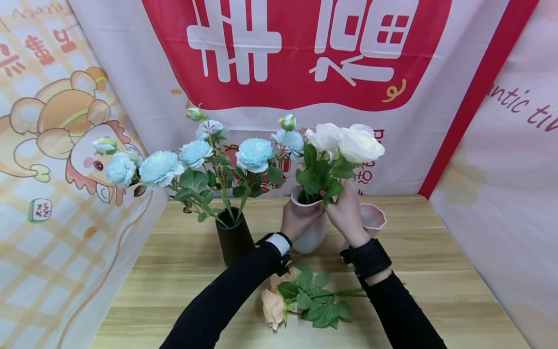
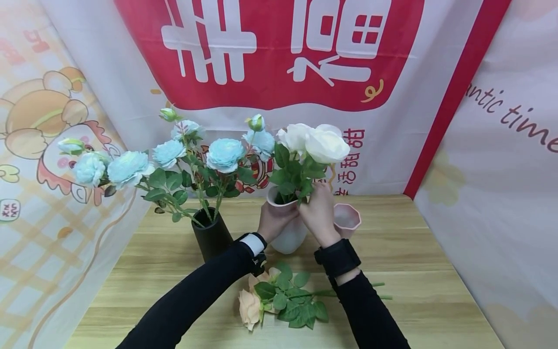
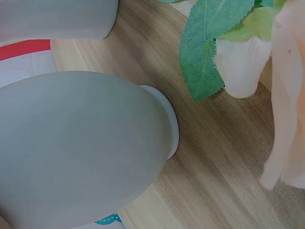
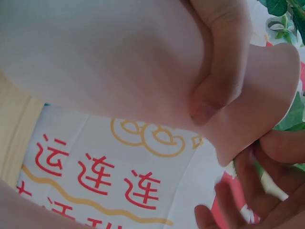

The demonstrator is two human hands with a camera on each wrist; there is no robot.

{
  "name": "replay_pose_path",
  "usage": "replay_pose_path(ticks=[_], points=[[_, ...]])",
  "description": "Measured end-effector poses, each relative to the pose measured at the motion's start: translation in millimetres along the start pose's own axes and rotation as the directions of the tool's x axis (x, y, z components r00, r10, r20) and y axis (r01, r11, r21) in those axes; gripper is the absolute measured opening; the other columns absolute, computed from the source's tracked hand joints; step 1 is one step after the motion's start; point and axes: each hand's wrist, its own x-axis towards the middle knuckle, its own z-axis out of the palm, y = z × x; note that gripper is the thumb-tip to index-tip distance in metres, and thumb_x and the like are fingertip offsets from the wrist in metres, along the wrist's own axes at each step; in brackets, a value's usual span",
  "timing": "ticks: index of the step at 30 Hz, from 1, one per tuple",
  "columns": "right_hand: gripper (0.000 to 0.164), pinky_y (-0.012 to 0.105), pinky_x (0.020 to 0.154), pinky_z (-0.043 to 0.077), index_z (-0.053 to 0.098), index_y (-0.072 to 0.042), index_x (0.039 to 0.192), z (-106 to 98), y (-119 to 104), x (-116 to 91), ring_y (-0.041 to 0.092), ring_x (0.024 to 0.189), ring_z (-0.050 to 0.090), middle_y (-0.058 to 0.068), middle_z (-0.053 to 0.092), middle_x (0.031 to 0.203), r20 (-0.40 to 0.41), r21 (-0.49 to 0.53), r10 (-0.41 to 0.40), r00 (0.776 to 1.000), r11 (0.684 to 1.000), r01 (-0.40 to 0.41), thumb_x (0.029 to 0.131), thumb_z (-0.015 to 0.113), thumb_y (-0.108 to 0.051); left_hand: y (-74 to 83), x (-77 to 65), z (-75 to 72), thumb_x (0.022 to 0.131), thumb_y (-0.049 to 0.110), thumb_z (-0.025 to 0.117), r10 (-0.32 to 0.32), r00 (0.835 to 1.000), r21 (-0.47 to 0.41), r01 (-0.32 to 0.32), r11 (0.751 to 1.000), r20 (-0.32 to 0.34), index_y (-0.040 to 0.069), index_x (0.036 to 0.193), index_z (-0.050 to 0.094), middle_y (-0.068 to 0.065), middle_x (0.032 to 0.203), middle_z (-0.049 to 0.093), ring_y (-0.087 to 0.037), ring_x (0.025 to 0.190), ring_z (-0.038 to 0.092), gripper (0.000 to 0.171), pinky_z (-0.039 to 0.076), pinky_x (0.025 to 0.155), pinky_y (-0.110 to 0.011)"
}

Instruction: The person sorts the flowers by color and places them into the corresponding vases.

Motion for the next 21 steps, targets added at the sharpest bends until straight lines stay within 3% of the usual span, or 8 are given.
replay_pose_path(ticks=[5,11,15,21], points=[[0.027,0.051,0.100,0.029,0.070,0.008,0.107,-3.9,-1.2,2.4,0.038,0.112,0.047,0.023,0.058,0.117,0.040,-0.050,0.033,0.999,0.998,-0.031,0.082,0.070,-0.001,0.4,0.7,-0.3,0.075,0.033,0.085,-0.038,0.999,0.016,0.039,0.999,-0.012,0.013,0.143,0.047,-0.004,0.130,0.059,-0.017,0.116,0.057,0.080,0.048,0.093,-0.036],[0.041,0.045,0.097,0.041,0.062,0.000,0.123,-6.6,7.3,-2.3,0.029,0.110,0.057,0.015,0.062,0.118,0.025,0.125,-0.010,1.000,0.992,0.007,0.083,0.064,0.008,1.8,0.8,-0.6,0.074,0.038,0.086,-0.060,0.998,0.053,0.060,0.997,-0.005,0.013,0.143,0.046,-0.005,0.130,0.059,-0.017,0.115,0.058,0.083,0.048,0.092,-0.036],[0.030,0.042,0.091,0.043,0.062,0.000,0.119,-6.0,12.7,-7.8,0.025,0.102,0.059,0.012,0.063,0.109,0.032,0.178,0.040,0.999,0.983,-0.045,0.089,0.064,0.002,3.6,0.4,-2.0,0.076,0.037,0.084,-0.055,0.998,0.072,0.054,0.996,0.012,0.011,0.143,0.045,-0.007,0.129,0.059,-0.020,0.113,0.059,0.081,0.050,0.089,-0.038],[0.013,0.039,0.081,0.045,0.063,0.001,0.103,-5.6,15.5,-12.4,0.024,0.090,0.059,0.013,0.062,0.096,0.057,0.155,0.092,0.994,0.983,-0.099,0.091,0.064,-0.003,3.3,-0.5,-2.4,0.076,0.038,0.083,-0.057,0.998,0.089,0.056,0.994,0.013,0.011,0.142,0.046,-0.008,0.128,0.060,-0.020,0.111,0.060,0.081,0.052,0.086,-0.038]])
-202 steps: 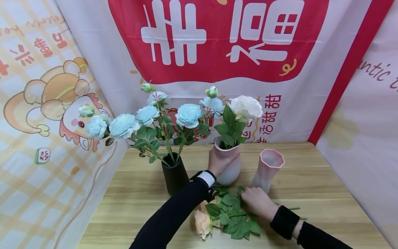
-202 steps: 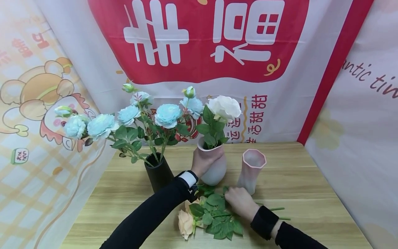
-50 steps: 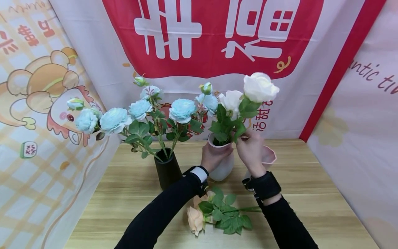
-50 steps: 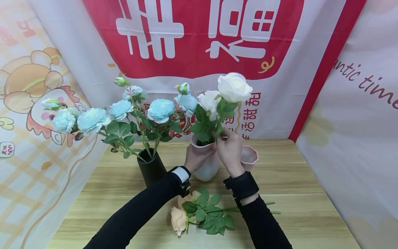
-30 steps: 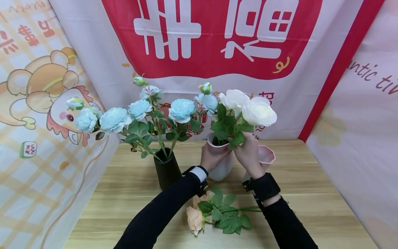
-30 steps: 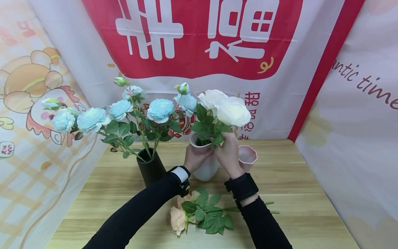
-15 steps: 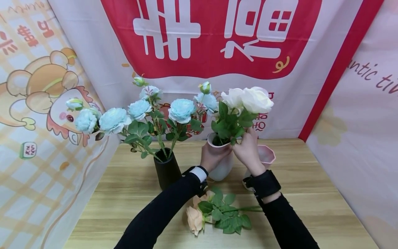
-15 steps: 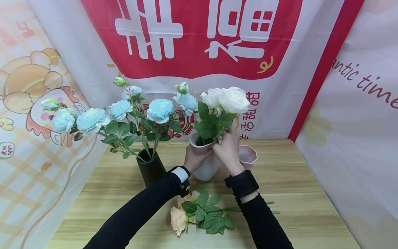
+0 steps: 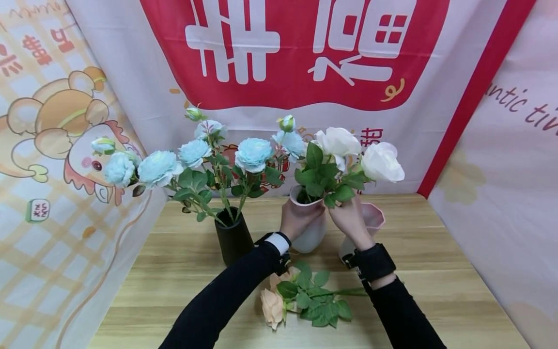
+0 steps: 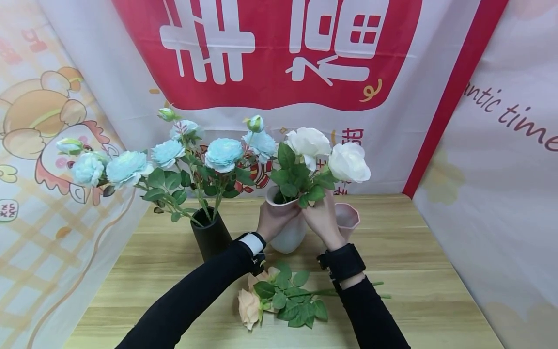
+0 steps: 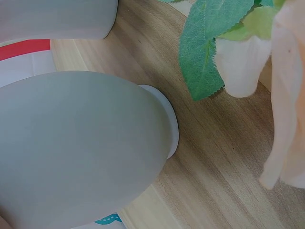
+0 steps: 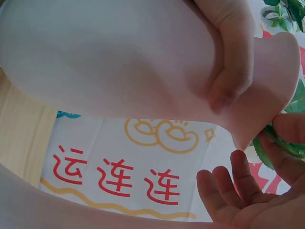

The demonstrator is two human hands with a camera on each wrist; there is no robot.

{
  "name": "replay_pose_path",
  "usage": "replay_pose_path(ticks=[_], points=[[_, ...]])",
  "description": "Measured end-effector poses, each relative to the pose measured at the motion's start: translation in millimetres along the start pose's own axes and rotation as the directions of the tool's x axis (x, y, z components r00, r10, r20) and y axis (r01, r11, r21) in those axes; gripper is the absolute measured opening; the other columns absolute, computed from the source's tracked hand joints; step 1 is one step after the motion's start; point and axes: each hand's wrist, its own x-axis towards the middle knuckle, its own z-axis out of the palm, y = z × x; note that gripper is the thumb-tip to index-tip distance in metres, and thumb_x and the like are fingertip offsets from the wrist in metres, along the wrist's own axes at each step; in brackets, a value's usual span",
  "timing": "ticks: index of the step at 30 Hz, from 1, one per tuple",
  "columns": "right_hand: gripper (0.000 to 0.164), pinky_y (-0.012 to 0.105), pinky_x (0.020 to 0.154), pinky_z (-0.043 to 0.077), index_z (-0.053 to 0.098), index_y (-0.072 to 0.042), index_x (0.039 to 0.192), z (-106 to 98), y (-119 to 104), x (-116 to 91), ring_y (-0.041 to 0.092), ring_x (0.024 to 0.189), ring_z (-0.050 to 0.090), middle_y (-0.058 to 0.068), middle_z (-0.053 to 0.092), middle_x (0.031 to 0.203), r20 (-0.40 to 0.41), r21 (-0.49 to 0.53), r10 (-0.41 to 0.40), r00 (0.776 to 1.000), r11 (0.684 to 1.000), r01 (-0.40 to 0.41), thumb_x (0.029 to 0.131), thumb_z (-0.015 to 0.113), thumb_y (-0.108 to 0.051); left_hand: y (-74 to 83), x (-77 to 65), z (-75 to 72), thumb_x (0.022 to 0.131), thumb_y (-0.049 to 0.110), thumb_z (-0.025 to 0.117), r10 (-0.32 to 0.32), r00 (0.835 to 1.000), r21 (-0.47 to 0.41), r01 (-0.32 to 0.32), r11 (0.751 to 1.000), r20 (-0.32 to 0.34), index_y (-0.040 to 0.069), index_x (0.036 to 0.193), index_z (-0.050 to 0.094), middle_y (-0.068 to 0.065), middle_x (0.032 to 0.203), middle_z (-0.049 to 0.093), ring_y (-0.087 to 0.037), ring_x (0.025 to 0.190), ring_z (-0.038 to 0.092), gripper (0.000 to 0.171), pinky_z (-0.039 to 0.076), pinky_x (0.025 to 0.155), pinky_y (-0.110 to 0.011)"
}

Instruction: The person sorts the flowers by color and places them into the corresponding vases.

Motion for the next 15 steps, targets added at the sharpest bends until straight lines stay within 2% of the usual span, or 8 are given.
replay_pose_path(ticks=[6,9,12,15], points=[[0.006,0.040,0.077,0.046,0.064,-0.001,0.094,-5.6,-4.7,-3.0,0.023,0.082,0.058,0.011,0.062,0.090,0.051,-0.022,0.008,0.999,1.000,-0.007,0.089,0.066,-0.004,-0.4,0.4,-0.4,0.077,0.037,0.084,0.001,1.000,0.004,-0.001,1.000,0.001,0.011,0.144,0.044,-0.008,0.130,0.058,-0.020,0.113,0.059,0.082,0.051,0.088,-0.037],[0.015,0.043,0.083,0.046,0.066,-0.002,0.103,-10.7,-7.3,-3.9,0.024,0.092,0.060,0.011,0.064,0.101,0.072,-0.043,0.025,0.997,0.999,-0.022,0.090,0.067,-0.008,0.4,0.6,-0.6,0.076,0.037,0.084,-0.006,1.000,0.003,0.006,1.000,0.004,0.011,0.144,0.044,-0.008,0.131,0.058,-0.020,0.114,0.059,0.083,0.050,0.089,-0.038],[0.030,0.047,0.090,0.046,0.064,-0.003,0.120,-15.7,-10.3,-3.7,0.027,0.108,0.058,0.012,0.062,0.118,0.062,-0.042,0.039,0.997,0.998,-0.037,0.092,0.067,-0.013,1.1,0.5,-1.1,0.076,0.038,0.083,-0.021,1.000,0.012,0.021,1.000,0.002,0.012,0.144,0.044,-0.007,0.130,0.058,-0.020,0.113,0.059,0.083,0.050,0.089,-0.037],[0.031,0.048,0.089,0.046,0.060,-0.001,0.126,-18.7,-12.2,-3.1,0.031,0.109,0.057,0.015,0.060,0.121,0.033,0.005,0.036,0.999,0.999,-0.036,0.099,0.060,-0.018,1.7,0.5,-1.0,0.075,0.042,0.083,-0.031,1.000,0.024,0.031,0.999,0.002,0.013,0.143,0.045,-0.006,0.130,0.059,-0.019,0.113,0.059,0.083,0.051,0.088,-0.037]])
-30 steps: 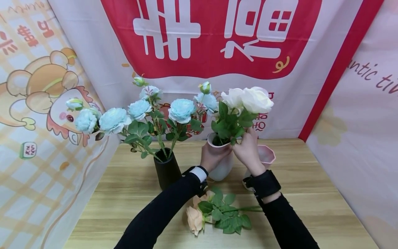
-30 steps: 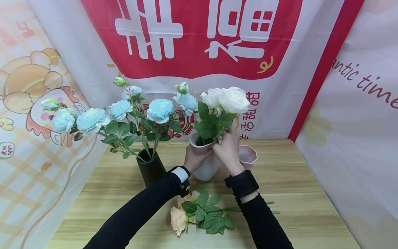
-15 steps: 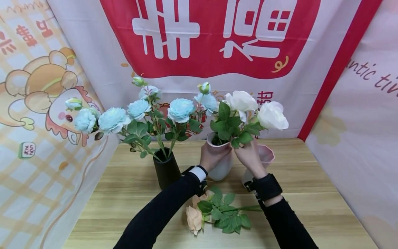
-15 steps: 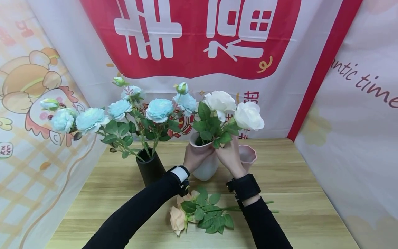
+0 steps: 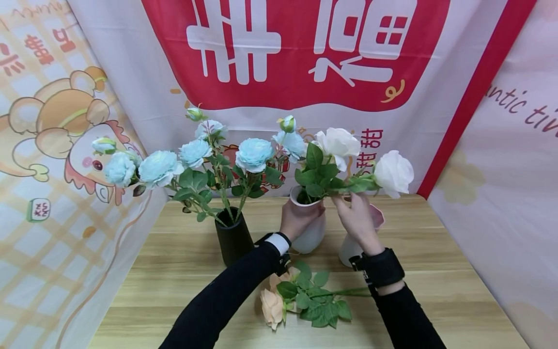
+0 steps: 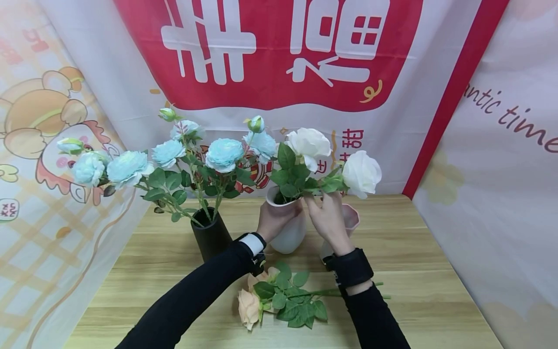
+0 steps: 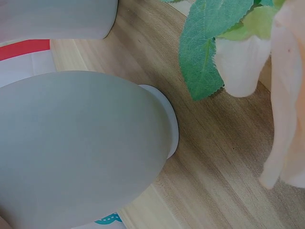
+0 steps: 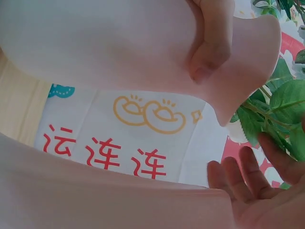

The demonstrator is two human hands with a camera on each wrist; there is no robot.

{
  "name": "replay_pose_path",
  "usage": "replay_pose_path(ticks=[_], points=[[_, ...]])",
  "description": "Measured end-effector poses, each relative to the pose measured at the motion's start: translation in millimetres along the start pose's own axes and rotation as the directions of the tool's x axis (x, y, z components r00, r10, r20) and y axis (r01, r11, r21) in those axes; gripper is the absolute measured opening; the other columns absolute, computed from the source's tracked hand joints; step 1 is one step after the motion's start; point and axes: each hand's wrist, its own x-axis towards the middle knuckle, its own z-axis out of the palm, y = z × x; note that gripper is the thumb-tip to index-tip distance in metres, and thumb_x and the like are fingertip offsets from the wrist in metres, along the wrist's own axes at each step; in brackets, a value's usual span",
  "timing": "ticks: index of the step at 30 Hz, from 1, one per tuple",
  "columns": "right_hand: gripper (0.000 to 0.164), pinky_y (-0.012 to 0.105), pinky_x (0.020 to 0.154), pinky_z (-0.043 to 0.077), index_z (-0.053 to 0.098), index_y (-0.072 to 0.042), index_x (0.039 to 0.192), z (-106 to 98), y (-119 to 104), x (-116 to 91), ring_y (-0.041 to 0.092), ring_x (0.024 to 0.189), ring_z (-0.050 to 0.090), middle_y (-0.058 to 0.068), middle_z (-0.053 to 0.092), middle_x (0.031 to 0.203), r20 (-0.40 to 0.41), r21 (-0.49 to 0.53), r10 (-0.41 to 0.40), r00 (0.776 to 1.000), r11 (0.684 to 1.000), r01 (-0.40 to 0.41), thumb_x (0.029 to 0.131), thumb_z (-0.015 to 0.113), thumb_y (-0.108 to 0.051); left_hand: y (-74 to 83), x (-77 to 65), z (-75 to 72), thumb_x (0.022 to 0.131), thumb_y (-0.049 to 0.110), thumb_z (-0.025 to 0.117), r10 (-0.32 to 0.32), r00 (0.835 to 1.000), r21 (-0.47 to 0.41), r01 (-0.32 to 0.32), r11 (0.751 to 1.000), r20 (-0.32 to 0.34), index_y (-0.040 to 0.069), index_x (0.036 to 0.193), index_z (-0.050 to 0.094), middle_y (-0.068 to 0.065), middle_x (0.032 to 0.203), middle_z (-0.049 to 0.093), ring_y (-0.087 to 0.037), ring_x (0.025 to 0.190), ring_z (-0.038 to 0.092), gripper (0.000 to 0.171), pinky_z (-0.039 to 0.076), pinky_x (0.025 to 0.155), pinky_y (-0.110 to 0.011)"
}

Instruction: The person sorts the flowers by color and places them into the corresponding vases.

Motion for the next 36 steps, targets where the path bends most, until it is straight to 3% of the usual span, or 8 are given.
replay_pose_path(ticks=[4,10,13,20,26,29,31,36], points=[[0.029,0.043,0.084,0.047,0.061,0.003,0.119,1.0,-0.4,2.1,0.029,0.103,0.058,0.017,0.061,0.110,-0.089,0.021,-0.055,0.995,0.998,0.058,0.104,0.052,-0.020,0.7,-0.2,0.2,0.075,0.044,0.083,-0.009,1.000,0.010,0.009,1.000,0.000,0.013,0.144,0.044,-0.007,0.130,0.059,-0.019,0.113,0.059,0.086,0.051,0.088,-0.037],[0.016,0.021,0.069,0.050,0.072,0.006,0.098,8.3,-8.1,2.9,0.026,0.081,0.065,0.016,0.068,0.094,-0.288,0.024,-0.116,0.951,0.991,0.128,0.094,0.068,-0.009,0.9,-0.5,0.0,0.074,0.046,0.083,-0.017,1.000,0.008,0.016,1.000,0.002,0.013,0.145,0.043,-0.007,0.132,0.058,-0.019,0.114,0.058,0.088,0.050,0.089,-0.036],[0.013,0.016,0.064,0.049,0.076,0.004,0.094,12.4,-10.5,3.0,0.025,0.073,0.067,0.015,0.071,0.089,-0.336,0.014,-0.123,0.934,0.991,0.136,0.090,0.073,-0.008,-0.2,0.4,-0.3,0.075,0.046,0.083,-0.010,1.000,-0.002,0.010,1.000,0.003,0.014,0.145,0.043,-0.006,0.130,0.058,-0.018,0.112,0.059,0.087,0.051,0.088,-0.037],[0.007,0.022,0.059,0.049,0.078,0.001,0.085,23.2,-7.2,11.2,0.023,0.065,0.066,0.013,0.072,0.089,-0.332,-0.043,-0.236,0.913,0.971,0.235,0.088,0.074,-0.004,-4.4,2.7,-1.4,0.074,0.047,0.083,0.019,1.000,-0.043,-0.019,0.999,-0.017,0.016,0.142,0.045,-0.002,0.127,0.060,-0.016,0.111,0.059,0.084,0.051,0.088,-0.037],[0.020,0.033,0.052,0.049,0.076,0.001,0.071,33.7,0.1,8.7,0.020,0.058,0.062,0.015,0.069,0.080,-0.201,-0.123,-0.176,0.964,0.981,0.154,0.088,0.074,-0.008,-6.3,0.9,-0.4,0.075,0.041,0.084,0.041,0.999,-0.074,-0.042,0.996,-0.016,0.015,0.141,0.046,-0.001,0.128,0.060,-0.016,0.112,0.059,0.080,0.050,0.090,-0.037],[0.017,0.036,0.052,0.051,0.076,0.002,0.076,37.6,3.4,4.8,0.023,0.066,0.065,0.018,0.067,0.094,-0.162,-0.143,-0.157,0.974,0.981,0.134,0.089,0.073,-0.009,-7.3,-0.2,0.4,0.075,0.037,0.084,0.037,0.999,-0.080,-0.038,0.996,-0.015,0.013,0.142,0.045,-0.004,0.129,0.059,-0.018,0.113,0.059,0.081,0.049,0.091,-0.038],[0.011,0.038,0.055,0.051,0.075,0.004,0.090,39.0,4.4,2.2,0.025,0.078,0.066,0.019,0.066,0.105,-0.162,-0.120,-0.174,0.971,0.981,0.156,0.089,0.072,-0.007,-7.9,-0.2,1.1,0.075,0.037,0.084,0.045,0.999,-0.083,-0.046,0.995,-0.016,0.012,0.142,0.046,-0.005,0.130,0.059,-0.019,0.114,0.059,0.081,0.049,0.091,-0.040],[0.042,0.045,0.065,0.054,0.058,0.004,0.130,37.9,2.9,-11.6,0.031,0.106,0.061,0.017,0.062,0.123,-0.186,0.035,-0.172,0.967,0.983,0.181,0.090,0.069,-0.002,-7.8,0.1,2.2,0.076,0.035,0.084,0.069,0.998,-0.092,-0.069,0.993,-0.008,0.010,0.144,0.044,-0.007,0.132,0.057,-0.022,0.116,0.057,0.083,0.048,0.092,-0.042]])
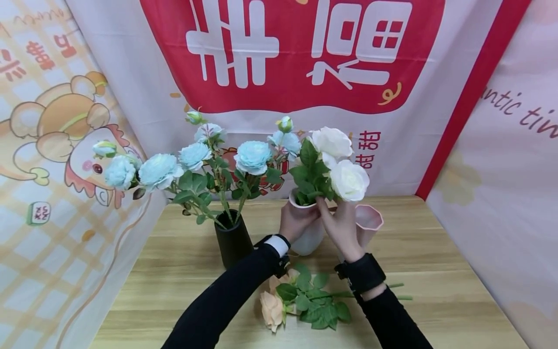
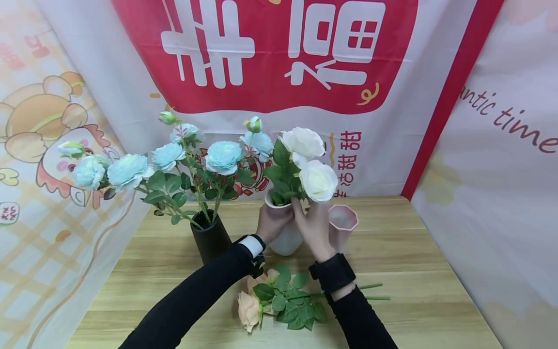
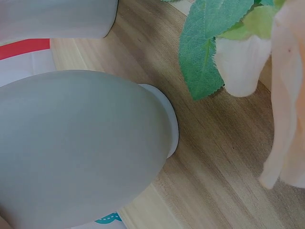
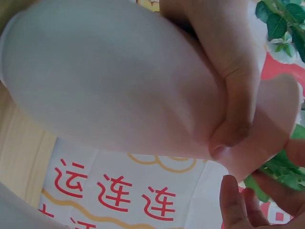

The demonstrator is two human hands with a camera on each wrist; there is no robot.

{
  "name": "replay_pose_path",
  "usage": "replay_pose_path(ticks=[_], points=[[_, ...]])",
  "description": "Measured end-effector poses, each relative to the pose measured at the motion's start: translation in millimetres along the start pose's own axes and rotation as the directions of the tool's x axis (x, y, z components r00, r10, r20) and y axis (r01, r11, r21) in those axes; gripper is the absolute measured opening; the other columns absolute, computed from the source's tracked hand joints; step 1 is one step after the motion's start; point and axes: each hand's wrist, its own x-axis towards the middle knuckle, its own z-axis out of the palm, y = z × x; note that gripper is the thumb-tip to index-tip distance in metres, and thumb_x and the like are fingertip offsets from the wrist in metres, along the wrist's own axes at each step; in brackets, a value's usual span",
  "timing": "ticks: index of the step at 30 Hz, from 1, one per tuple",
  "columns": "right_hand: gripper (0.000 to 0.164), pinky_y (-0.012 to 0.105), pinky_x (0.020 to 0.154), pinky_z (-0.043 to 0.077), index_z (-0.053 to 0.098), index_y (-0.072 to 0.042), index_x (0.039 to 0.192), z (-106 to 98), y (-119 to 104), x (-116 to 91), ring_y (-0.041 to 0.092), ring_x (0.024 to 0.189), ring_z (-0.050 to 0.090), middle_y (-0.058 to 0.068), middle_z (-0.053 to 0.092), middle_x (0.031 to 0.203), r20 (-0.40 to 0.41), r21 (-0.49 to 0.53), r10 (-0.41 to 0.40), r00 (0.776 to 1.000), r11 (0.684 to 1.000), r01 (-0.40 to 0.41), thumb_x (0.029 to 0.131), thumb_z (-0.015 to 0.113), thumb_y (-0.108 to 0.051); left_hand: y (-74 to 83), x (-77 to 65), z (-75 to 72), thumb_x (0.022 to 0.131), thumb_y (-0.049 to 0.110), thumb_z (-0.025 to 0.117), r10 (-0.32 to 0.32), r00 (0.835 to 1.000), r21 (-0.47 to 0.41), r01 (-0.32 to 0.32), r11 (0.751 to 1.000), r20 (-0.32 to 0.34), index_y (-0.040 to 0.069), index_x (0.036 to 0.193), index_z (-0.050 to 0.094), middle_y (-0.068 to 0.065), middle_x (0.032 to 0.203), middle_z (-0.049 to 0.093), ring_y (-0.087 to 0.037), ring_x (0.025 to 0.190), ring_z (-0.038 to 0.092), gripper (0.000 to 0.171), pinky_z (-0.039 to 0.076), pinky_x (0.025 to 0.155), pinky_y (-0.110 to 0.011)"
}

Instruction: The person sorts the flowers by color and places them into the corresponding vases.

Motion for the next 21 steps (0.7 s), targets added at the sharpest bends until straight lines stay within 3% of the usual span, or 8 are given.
replay_pose_path(ticks=[5,8,12,16,21], points=[[0.040,0.048,0.073,0.055,0.062,0.010,0.121,-13.2,-13.7,-21.1,0.033,0.106,0.054,0.021,0.053,0.123,0.042,-0.047,0.137,0.990,0.990,-0.135,0.088,0.075,-0.009,3.1,-0.4,1.1,0.077,0.032,0.085,0.001,1.000,0.001,-0.001,1.000,0.008,0.013,0.146,0.042,-0.005,0.133,0.057,-0.019,0.117,0.056,0.083,0.047,0.094,-0.040],[0.038,0.047,0.074,0.056,0.065,0.009,0.117,-22.1,-19.9,-35.2,0.032,0.102,0.055,0.021,0.053,0.119,0.104,-0.112,0.166,0.981,0.982,-0.154,0.087,0.076,-0.011,5.3,-0.6,0.8,0.077,0.035,0.085,-0.013,1.000,0.002,0.013,1.000,0.008,0.016,0.145,0.042,-0.002,0.132,0.058,-0.016,0.116,0.057,0.083,0.048,0.093,-0.038],[0.029,0.043,0.069,0.057,0.068,0.005,0.111,-33.5,-21.5,-55.1,0.032,0.093,0.060,0.018,0.058,0.110,0.203,-0.158,0.098,0.974,0.985,-0.066,0.085,0.077,-0.004,5.1,0.0,-1.1,0.077,0.040,0.084,-0.017,1.000,0.009,0.016,1.000,0.023,0.016,0.145,0.043,-0.002,0.131,0.058,-0.016,0.114,0.057,0.083,0.048,0.092,-0.037],[0.018,0.037,0.064,0.056,0.071,0.002,0.097,-45.5,-16.4,-75.8,0.025,0.081,0.063,0.012,0.062,0.097,0.317,-0.183,0.009,0.948,0.982,0.051,0.081,0.078,0.003,4.0,0.8,-4.6,0.076,0.045,0.083,-0.020,0.999,0.032,0.019,0.999,0.049,0.015,0.144,0.043,-0.002,0.131,0.058,-0.015,0.114,0.057,0.084,0.049,0.091,-0.036],[0.013,0.029,0.063,0.052,0.073,-0.005,0.087,-61.7,-3.1,-99.1,0.016,0.074,0.060,0.003,0.062,0.088,0.430,-0.284,0.036,0.902,0.954,0.097,0.079,0.079,0.002,6.4,-0.5,-9.2,0.075,0.050,0.082,-0.057,0.994,0.039,0.054,0.998,0.097,0.021,0.145,0.041,0.003,0.131,0.056,-0.012,0.113,0.056,0.086,0.049,0.090,-0.037]])
